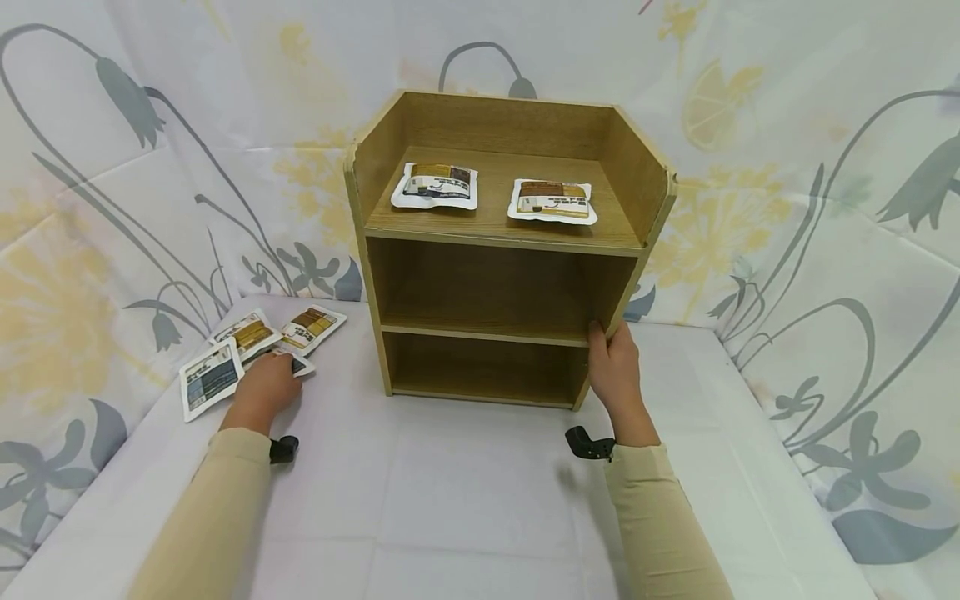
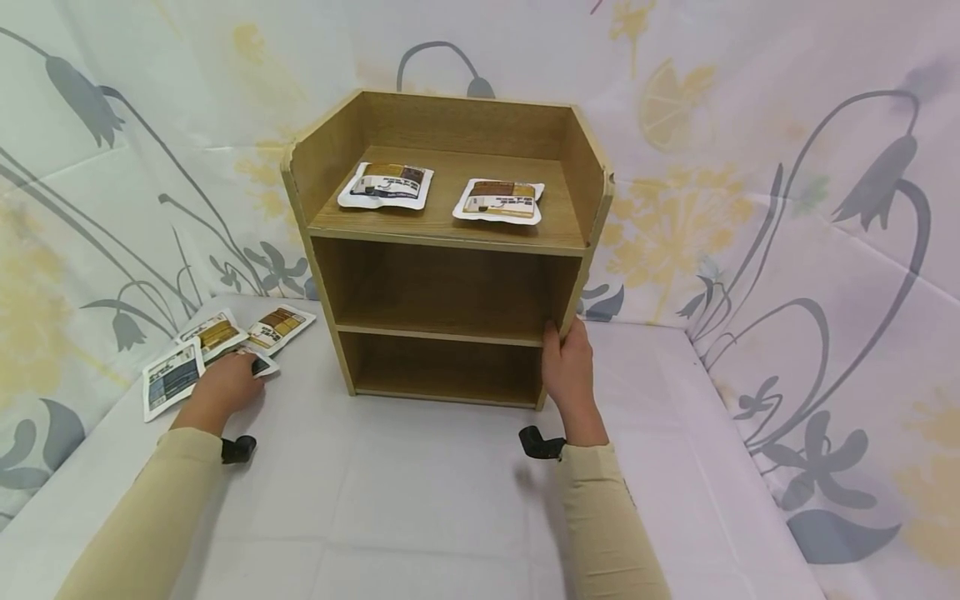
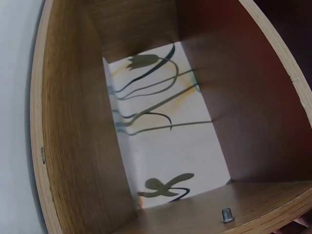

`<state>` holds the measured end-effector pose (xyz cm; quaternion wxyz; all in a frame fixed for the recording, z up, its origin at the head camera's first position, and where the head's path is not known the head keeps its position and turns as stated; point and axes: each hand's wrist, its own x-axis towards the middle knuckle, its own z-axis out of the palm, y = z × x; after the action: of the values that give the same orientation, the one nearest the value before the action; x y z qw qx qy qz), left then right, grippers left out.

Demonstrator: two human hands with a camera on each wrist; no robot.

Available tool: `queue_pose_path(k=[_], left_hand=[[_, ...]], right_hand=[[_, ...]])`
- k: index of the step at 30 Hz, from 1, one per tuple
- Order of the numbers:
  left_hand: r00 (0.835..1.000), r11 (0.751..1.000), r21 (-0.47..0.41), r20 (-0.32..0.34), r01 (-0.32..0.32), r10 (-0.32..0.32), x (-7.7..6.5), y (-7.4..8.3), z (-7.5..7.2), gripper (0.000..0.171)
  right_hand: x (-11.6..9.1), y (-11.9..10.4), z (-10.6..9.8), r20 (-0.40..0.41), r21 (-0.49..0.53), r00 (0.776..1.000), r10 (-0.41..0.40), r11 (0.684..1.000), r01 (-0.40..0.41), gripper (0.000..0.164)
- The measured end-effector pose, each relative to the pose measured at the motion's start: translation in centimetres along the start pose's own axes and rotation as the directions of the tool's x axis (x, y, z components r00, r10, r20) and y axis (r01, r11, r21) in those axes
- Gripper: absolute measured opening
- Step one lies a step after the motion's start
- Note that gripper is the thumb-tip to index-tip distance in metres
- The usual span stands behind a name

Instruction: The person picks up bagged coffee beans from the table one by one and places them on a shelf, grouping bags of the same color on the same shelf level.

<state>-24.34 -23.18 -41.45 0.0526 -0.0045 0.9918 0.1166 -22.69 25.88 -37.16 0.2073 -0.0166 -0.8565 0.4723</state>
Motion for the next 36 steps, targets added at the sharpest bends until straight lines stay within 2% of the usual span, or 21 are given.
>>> queue_pose_path(k=[8,15,21,30,36], left_hand=[[0.999,0.999,-0.033,0.049,0.023,-0.021,-0.6,0.4,0.1,0.048],[0.999,1.0,-0.022,0.043,-0.006,0.007,-1.4,0.8,0.0,0.045],[0.999,1.0,-0.03,0.043,-0.002,0.004,-2.2,1.4,-0.4,0.043],[0.999,1.0,-0.029,0.052,-0.004,0.006,-3.1,2.2,-1.2,0.033],[0.999,0.999,-0.032,0.023,-0.028,0.028,-3.7,2.7,-1.9,0.02]], right_hand=[[0.1,-0.1,0.0,0.001,0.0,1.0,-0.002,1.0,0.002,0.051],[0.1,-0.2,-0.2,-0.007,-0.003,1.0,-0.004,1.0,0.004,0.048],[0.2,-0.2,-0.2,0.001,0.001,1.0,0.004,1.0,-0.004,0.05],[0.1,-0.1,-0.2,-0.005,0.005,1.0,0.005,1.0,-0.005,0.049],[0.0,0.0,-0.1,0.005,0.005,1.0,0.01,1.0,-0.01,0.05]])
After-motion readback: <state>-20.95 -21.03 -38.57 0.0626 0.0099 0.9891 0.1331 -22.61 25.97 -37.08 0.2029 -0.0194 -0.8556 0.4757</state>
